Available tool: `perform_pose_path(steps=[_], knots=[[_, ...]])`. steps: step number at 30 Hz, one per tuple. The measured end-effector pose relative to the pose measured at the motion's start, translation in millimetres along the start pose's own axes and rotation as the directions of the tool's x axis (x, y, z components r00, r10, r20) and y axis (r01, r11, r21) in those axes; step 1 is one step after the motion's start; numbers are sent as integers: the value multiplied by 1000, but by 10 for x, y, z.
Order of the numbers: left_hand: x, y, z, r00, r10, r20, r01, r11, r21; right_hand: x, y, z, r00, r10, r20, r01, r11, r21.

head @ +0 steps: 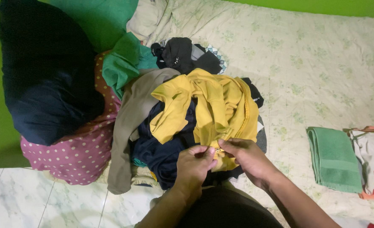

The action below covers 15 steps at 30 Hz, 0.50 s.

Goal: The person folds a yellow zip-up hoodie and a dark blue t-shirt on a bed. They smooth the fabric, fold the sleeves and body, and place the folded items on a stack of other clothes.

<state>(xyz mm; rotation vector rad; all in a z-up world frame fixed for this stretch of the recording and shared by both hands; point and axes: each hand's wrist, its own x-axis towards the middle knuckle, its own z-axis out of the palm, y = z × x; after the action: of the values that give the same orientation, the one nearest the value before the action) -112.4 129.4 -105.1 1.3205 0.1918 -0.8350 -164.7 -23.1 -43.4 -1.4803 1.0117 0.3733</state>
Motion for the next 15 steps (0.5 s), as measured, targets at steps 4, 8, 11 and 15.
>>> perform_pose_path(steps=[4, 8, 11, 15], knots=[[-63, 92, 24, 1000, 28, -2, -28, 1000, -13, 31, 106, 1, 994, -112, -1, 110, 982, 155], [-139, 196, 79, 996, 85, -30, -84, 996, 18, 73, 206, 92, 977, -192, -96, 205, 966, 159], [-201, 266, 139, 992, 116, -48, -113, 991, 66, 78, 271, 182, 947, -274, -166, 297, 944, 140], [-281, 357, 195, 982, 179, -65, -159, 958, 238, 49, 284, 233, 938, -250, -239, 271, 961, 59]])
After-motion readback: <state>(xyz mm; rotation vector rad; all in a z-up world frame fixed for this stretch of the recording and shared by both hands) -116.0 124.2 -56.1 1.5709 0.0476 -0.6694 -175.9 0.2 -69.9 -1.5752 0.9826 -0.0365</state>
